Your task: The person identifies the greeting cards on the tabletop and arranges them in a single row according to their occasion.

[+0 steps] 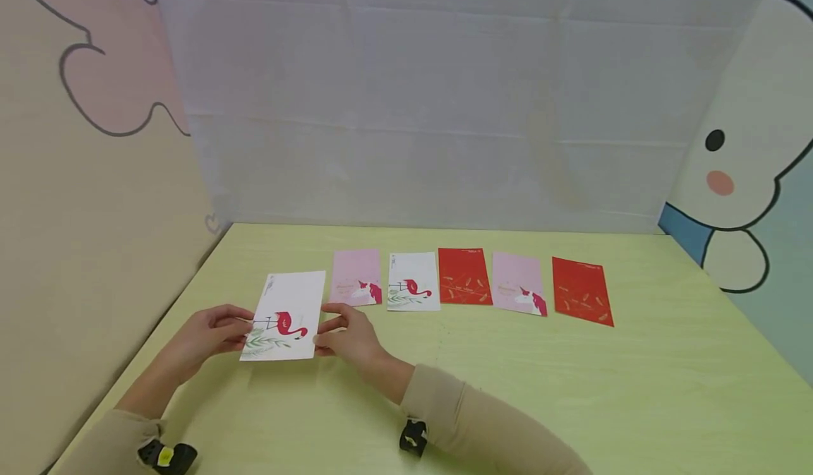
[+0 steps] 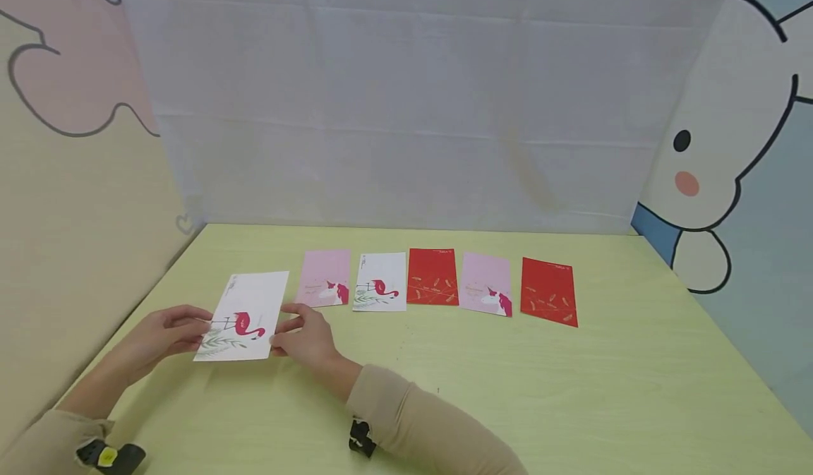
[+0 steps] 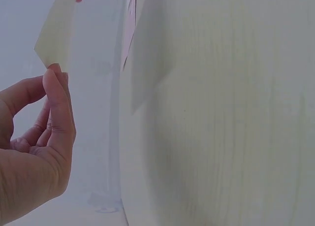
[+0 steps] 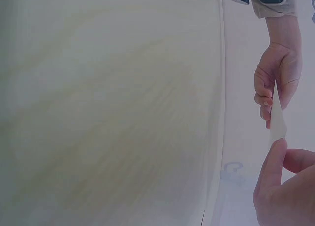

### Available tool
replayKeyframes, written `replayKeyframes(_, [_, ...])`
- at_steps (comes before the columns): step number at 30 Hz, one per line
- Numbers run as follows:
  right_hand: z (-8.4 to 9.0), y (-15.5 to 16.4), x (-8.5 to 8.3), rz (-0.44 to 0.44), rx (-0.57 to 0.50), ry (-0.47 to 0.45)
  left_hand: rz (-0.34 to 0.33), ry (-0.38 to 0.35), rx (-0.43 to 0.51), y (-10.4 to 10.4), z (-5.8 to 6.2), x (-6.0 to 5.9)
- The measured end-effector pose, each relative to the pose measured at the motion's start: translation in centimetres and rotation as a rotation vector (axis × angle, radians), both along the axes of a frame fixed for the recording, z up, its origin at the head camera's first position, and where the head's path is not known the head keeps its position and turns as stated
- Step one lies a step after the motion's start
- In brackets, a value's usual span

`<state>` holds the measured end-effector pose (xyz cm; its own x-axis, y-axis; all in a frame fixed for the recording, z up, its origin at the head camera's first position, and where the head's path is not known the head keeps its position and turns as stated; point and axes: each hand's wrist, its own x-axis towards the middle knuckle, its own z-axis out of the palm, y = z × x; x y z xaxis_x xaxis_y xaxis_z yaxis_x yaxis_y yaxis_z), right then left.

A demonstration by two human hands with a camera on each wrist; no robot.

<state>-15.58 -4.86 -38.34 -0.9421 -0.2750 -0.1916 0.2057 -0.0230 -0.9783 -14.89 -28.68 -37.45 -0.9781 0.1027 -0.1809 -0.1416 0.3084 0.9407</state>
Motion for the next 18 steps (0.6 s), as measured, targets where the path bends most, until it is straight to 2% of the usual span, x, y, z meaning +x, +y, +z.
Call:
replayKeyframes(4, [0.1,-0.6,0.9,-0.005,-0.016,-0.019,-0.016,0.004,0.003,-0.7,0.1,0.5])
replayKeyframes(9, [-0.2,-1.3,1.6,0.001,-0.014,-0.034,-0.040,-0.034,0.037,-1.8,-0.1,1.1])
replayKeyframes(18, [-0.7,-2.2,2.2,0.024,0.005,-0.076,-0.083,-0.076,0.047,-3.1,-1.1,1.7])
